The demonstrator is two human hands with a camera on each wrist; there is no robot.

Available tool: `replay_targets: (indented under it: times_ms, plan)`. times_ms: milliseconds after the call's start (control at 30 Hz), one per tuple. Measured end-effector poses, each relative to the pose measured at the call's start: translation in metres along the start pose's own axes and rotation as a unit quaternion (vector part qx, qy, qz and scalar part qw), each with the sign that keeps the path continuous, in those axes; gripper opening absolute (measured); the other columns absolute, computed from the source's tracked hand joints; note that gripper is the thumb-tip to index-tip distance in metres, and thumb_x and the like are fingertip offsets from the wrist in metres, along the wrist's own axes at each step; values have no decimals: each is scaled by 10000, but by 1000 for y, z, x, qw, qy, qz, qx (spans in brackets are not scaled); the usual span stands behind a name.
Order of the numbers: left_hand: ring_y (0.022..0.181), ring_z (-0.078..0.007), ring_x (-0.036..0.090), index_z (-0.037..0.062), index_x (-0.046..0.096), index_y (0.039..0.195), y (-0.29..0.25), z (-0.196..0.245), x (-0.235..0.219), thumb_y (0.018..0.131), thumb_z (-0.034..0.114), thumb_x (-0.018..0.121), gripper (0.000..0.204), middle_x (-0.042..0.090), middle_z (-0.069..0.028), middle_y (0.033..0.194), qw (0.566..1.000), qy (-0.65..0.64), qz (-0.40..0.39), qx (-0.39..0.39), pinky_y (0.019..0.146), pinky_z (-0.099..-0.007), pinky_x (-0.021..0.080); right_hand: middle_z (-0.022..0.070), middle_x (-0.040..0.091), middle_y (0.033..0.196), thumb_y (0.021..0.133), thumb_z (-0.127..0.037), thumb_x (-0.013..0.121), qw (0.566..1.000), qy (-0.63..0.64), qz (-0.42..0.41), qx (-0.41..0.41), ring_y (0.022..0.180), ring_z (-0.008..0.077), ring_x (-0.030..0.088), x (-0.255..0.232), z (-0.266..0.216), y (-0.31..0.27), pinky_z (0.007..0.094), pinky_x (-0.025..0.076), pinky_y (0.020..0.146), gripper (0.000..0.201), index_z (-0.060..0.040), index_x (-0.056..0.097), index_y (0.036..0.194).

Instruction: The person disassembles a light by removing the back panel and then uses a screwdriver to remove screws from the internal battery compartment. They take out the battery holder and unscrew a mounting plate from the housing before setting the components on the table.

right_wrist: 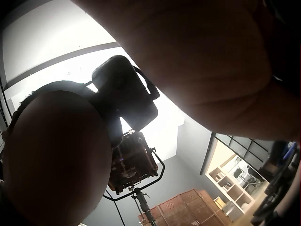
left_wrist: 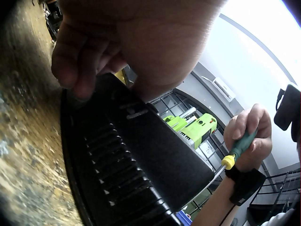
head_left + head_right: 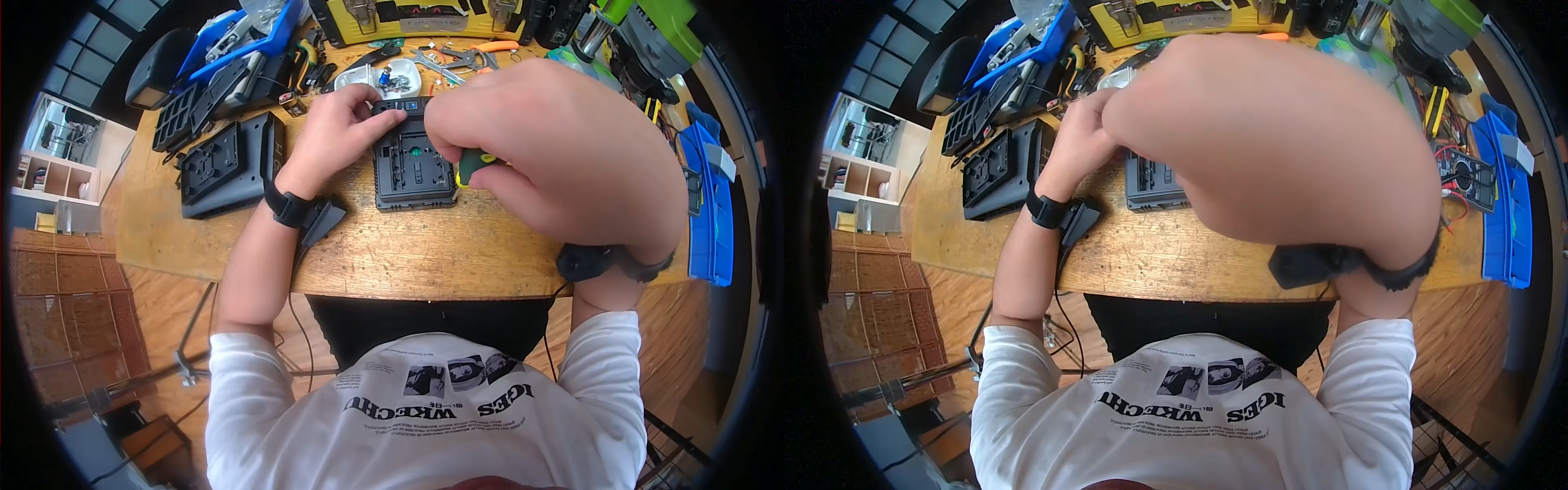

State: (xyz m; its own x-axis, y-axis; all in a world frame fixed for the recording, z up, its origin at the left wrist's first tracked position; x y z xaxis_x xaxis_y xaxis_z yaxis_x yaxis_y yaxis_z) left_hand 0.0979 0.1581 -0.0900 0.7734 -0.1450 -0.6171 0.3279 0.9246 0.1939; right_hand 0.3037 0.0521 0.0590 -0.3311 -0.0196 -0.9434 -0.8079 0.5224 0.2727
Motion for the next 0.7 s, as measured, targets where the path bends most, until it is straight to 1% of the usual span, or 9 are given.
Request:
replay_targets:
  times_ms: [67, 133, 233, 267, 333, 433, 533, 600, 700]
  plan:
    - [638, -191, 652, -55, 725, 1040, 0, -1, 0, 847, 419, 841, 525, 686, -111, 719, 1000, -1, -3, -3, 603, -329, 513, 123, 622, 836, 727, -30, 713, 1000, 9, -16, -3, 830, 383, 630, 0, -3, -1, 466, 491, 703, 266, -73, 586, 957]
    - [637, -191, 651, -55, 724, 1038, 0, -1, 1, 848, 419, 841, 524, 686, -110, 718, 1000, -2, -6, -7, 602, -328, 513, 118, 632, 858, 729, -31, 714, 998, -64, 2, 13, 855, 385, 633, 1, -7, -3, 471, 494, 722, 274, -78, 591, 969]
    - [629, -189, 646, -55, 723, 1030, 0, 0, 0, 849, 418, 840, 519, 681, -108, 711, 1000, 6, -5, 0, 596, -328, 509, 118, 635, 868, 731, -29, 712, 999, 0, -28, 25, 870, 381, 637, -1, -2, 0, 468, 493, 729, 271, -81, 592, 969]
    - [624, -186, 642, -54, 722, 1026, 0, 1, 0, 850, 417, 839, 516, 677, -106, 705, 1000, 3, -5, 0, 593, -327, 506, 118, 635, 868, 731, -29, 712, 999, 0, -28, 25, 870, 381, 637, -4, -7, 1, 468, 493, 729, 271, -81, 592, 969]
    - [619, -183, 638, -54, 721, 1022, -1, 2, 0, 851, 416, 838, 514, 673, -104, 699, 1000, 1, -4, 1, 590, -327, 504, 122, 636, 831, 737, -55, 723, 1000, -1, 20, 4, 832, 386, 639, -13, -21, 4, 471, 492, 705, 262, -77, 594, 963]
    - [609, -176, 626, -49, 721, 1016, 0, 2, 0, 853, 411, 837, 502, 664, -100, 686, 1000, -7, 1, -1, 582, -326, 496, 127, 638, 784, 768, -96, 728, 999, -17, 24, 27, 778, 380, 645, 8, 0, -6, 465, 499, 681, 232, -72, 605, 962]
    - [601, -172, 616, -43, 722, 1007, 1, 2, 0, 855, 405, 836, 486, 658, -96, 677, 1000, 24, 5, 16, 577, -327, 489, 128, 640, 794, 770, -97, 728, 999, -17, 24, 37, 786, 380, 646, 10, -4, 1, 464, 501, 685, 229, -70, 606, 962]
    - [594, -169, 607, -40, 722, 994, 1, 2, -1, 855, 401, 836, 475, 650, -91, 668, 998, 37, 20, 50, 568, -327, 481, 128, 641, 804, 772, -98, 727, 998, -17, 25, 48, 795, 379, 647, 11, -3, 2, 464, 502, 689, 226, -69, 607, 961]
    - [591, -166, 605, -38, 721, 986, 1, 1, 0, 856, 401, 835, 472, 644, -88, 661, 999, 26, 12, 33, 560, -328, 475, 129, 644, 818, 776, -100, 726, 998, -18, 24, 62, 807, 378, 648, 17, -17, 19, 463, 504, 696, 221, -67, 608, 960]
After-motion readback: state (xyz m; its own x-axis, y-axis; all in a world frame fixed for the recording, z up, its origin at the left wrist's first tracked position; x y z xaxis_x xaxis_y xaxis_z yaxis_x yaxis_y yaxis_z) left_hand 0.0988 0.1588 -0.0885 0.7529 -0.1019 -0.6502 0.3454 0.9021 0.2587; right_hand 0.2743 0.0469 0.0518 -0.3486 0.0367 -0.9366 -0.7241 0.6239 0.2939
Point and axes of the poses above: each hand's wrist, its own y-axis towards the middle knuckle, its own x-axis out of the palm, z = x × y, the point moved 4 cm from there along y, towards the middle knuckle
